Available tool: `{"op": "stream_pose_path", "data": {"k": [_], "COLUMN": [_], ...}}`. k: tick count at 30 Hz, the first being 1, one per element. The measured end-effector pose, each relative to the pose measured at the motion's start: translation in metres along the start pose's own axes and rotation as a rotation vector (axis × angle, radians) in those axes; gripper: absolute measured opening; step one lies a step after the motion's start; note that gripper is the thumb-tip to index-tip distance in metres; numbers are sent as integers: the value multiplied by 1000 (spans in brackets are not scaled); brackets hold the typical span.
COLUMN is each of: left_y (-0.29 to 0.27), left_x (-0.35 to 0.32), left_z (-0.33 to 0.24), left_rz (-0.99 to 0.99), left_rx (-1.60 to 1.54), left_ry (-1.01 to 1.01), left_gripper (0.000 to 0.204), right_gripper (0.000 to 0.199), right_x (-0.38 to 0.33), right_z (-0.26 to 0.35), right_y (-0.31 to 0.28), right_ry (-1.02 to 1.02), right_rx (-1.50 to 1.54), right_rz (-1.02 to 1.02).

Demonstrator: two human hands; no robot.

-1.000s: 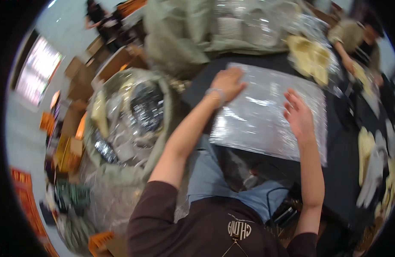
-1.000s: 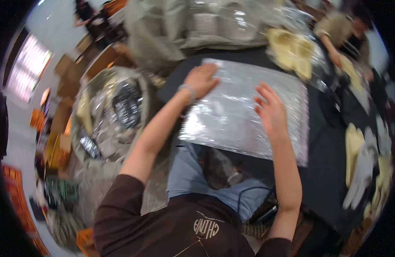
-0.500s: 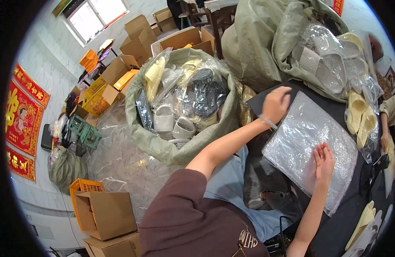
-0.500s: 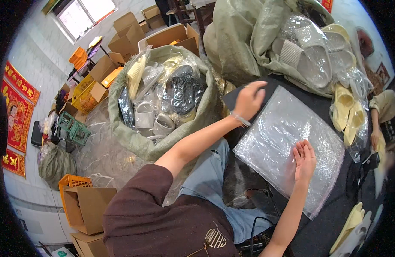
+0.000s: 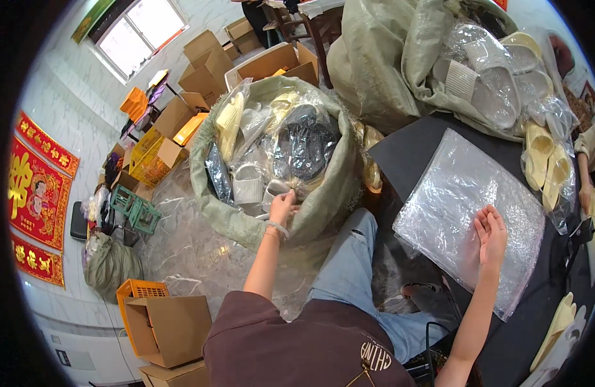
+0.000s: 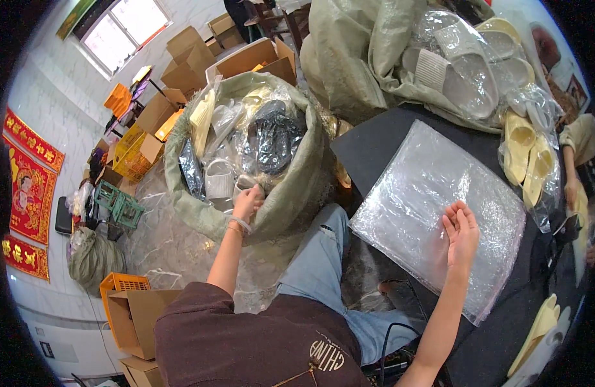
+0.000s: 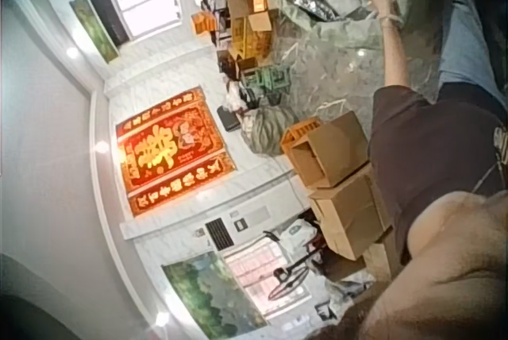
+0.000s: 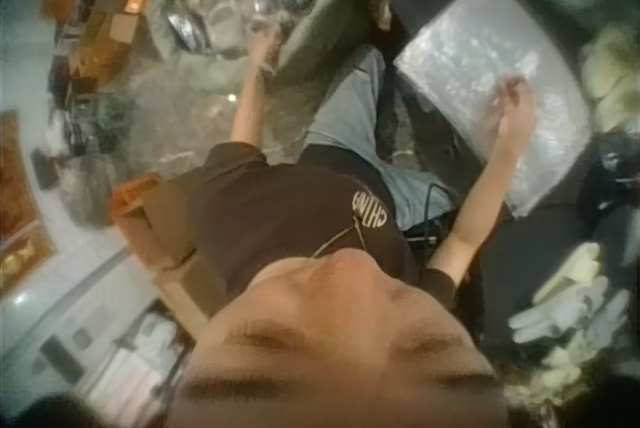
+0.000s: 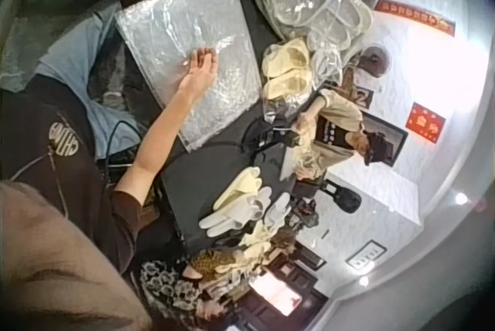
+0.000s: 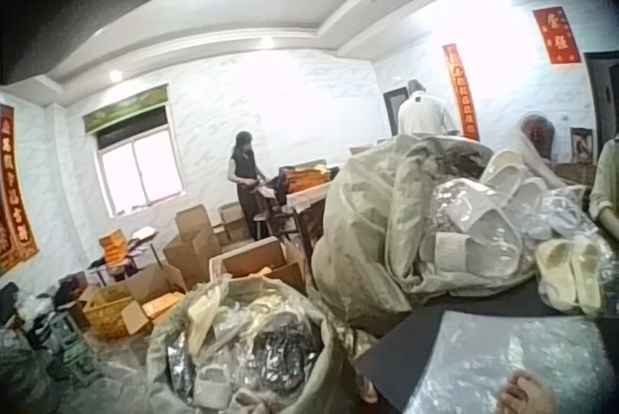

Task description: The person unpacks pairs of slippers from large green sacks and places them onto a table. They handle the slippers by hand, arranging them on clear plastic sheets and stacking them in piles. The slippers are of various colors, including white, black, and yellow.

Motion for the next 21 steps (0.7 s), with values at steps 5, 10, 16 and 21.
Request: {"op": "stream_pose_path", "data": {"k": [5,10,16,21], "left_y": [17,53,97,114], "left_x": [25,6,-41,-66], "left_z": [9,-48,-103,-94], "left_rz": [-51,-114,105,498], "left_rx": [-73,-258,-102,620], "left_ry": [103,350,499,387], "left_gripper": [39,23,27,31], "right_gripper": [26,25,24,24], "right_x": [0,-1,-1,-2], "right_z": [-2,0,-2,-2], "right_y": [2,0,0,0], "right_ry": [-13,-27,-26,-26], "right_rx": [-2,22,32,29], "right_rz": [23,17,34,16]}}
Point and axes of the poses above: each hand's wrist, its own x-axis towards the middle knuckle, its own y-axis out of the palm, z = x × y, the point moved 3 cm from there along x, towards the middle knuckle, and after that the axes turned 3 degrees about z, right-handed, at the moved point
